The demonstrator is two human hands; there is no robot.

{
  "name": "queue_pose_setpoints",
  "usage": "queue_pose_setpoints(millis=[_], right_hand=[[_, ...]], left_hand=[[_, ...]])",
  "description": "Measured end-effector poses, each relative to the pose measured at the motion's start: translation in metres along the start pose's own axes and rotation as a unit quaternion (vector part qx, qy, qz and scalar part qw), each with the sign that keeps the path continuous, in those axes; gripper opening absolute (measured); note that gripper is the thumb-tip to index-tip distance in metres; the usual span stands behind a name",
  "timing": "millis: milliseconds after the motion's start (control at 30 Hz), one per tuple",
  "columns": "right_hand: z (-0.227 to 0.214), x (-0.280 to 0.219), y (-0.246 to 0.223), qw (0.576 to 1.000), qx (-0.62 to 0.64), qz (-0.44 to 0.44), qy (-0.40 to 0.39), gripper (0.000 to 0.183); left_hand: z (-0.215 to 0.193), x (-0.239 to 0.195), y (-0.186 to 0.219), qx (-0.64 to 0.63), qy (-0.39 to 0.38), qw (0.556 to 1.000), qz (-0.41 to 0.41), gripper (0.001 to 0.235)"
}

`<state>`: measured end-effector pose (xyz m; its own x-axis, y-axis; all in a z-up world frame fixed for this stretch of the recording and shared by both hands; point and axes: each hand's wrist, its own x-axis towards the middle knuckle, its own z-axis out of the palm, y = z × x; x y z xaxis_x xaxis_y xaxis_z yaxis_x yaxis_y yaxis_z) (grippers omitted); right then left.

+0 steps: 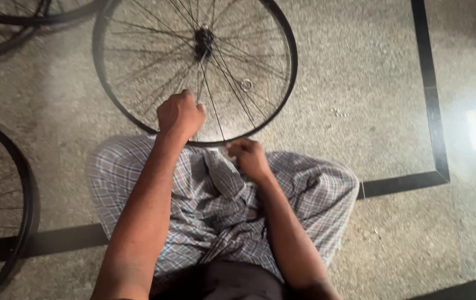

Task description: The person sits on the floor and uses a small metal tool to adjust the spokes and rim of a bicycle wheel. They repeatedly insert the tool into the rim, rotate it, and reposition it around the wheel circumference.

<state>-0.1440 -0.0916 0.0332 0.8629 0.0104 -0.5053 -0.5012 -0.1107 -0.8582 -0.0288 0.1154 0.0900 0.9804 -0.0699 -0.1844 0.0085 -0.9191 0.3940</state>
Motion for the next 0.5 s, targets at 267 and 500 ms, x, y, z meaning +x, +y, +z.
queue_pose_setpoints(millis=[267, 500], right_hand=[[-0.011, 0.007, -0.11, 0.957, 0.133, -0.259, 0.018, 0.061], [-0.012, 0.056, -0.152, 0.865, -0.253, -0.429, 0.061, 0.027]], left_hand=[[0.0, 0.04, 0.016, 0.011, 0.107, 0.993, 0.052, 0.026], [0.036, 0.049, 0.009, 0.033, 0.148, 0.988, 0.021, 0.039]])
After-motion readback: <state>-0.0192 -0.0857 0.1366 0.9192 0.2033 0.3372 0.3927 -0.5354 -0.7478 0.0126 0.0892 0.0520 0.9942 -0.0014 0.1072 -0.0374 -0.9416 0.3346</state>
